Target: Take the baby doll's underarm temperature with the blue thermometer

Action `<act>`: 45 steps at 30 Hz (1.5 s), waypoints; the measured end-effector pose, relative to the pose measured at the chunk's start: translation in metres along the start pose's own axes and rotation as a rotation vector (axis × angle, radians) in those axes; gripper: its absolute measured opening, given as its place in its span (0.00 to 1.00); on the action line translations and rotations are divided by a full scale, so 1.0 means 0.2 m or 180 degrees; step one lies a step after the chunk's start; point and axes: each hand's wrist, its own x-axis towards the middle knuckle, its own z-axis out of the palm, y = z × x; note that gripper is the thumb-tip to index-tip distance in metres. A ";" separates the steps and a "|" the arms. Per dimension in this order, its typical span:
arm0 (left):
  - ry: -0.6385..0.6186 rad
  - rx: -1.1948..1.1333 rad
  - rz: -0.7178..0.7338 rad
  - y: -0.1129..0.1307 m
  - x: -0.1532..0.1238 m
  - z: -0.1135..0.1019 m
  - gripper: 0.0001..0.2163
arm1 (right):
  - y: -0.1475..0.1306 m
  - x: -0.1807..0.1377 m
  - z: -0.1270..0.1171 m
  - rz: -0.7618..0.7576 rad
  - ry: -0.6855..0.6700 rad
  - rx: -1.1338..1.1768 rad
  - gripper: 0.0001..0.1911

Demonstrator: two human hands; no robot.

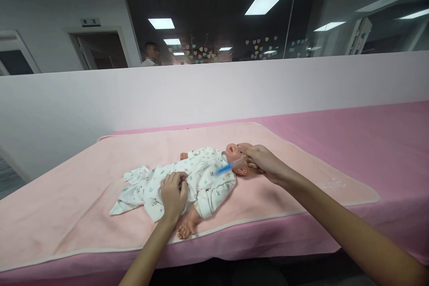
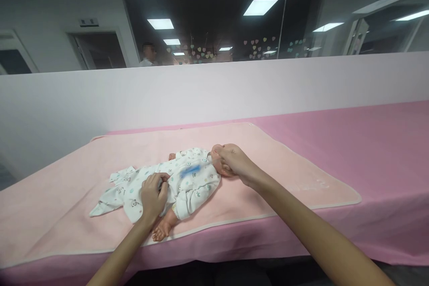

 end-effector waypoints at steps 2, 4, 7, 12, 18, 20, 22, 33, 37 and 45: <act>0.0015 0.0000 0.0015 0.00 0.00 0.00 0.07 | -0.01 -0.01 -0.01 0.0051 -0.0081 0.0045 0.23; 0.0033 -0.0006 0.0023 0.00 0.00 0.00 0.07 | -0.02 -0.02 -0.02 0.0118 -0.0291 0.0131 0.23; 0.0035 -0.0013 0.0042 0.00 0.00 0.00 0.07 | -0.04 -0.04 -0.03 0.0069 -0.0514 0.0181 0.23; 0.0011 -0.0004 0.0027 0.01 0.01 0.00 0.07 | -0.05 -0.04 -0.03 0.0101 -0.0429 0.0279 0.24; 0.0063 -0.0583 -0.0374 -0.01 0.00 -0.02 0.08 | 0.07 -0.07 -0.07 0.0444 -0.0280 0.0360 0.25; 0.0322 -0.1056 -0.0836 -0.03 0.04 -0.04 0.08 | 0.19 -0.08 -0.09 0.0663 -0.0369 0.0336 0.25; 0.0630 -0.1353 -0.1180 -0.04 0.11 -0.05 0.09 | 0.33 -0.08 -0.12 0.0716 -0.0212 0.0120 0.24; -0.1163 -0.0044 -0.0326 -0.04 0.60 0.33 0.18 | 0.67 -0.05 -0.04 0.0118 0.0499 -0.2527 0.22; -0.1643 0.0155 -0.0299 -0.09 0.60 0.43 0.19 | 0.71 -0.06 0.01 -0.0002 0.0679 -0.3390 0.15; -0.2040 0.0469 -0.0519 -0.10 0.60 0.42 0.26 | 0.57 0.01 -0.01 -0.0804 0.1469 -0.2794 0.17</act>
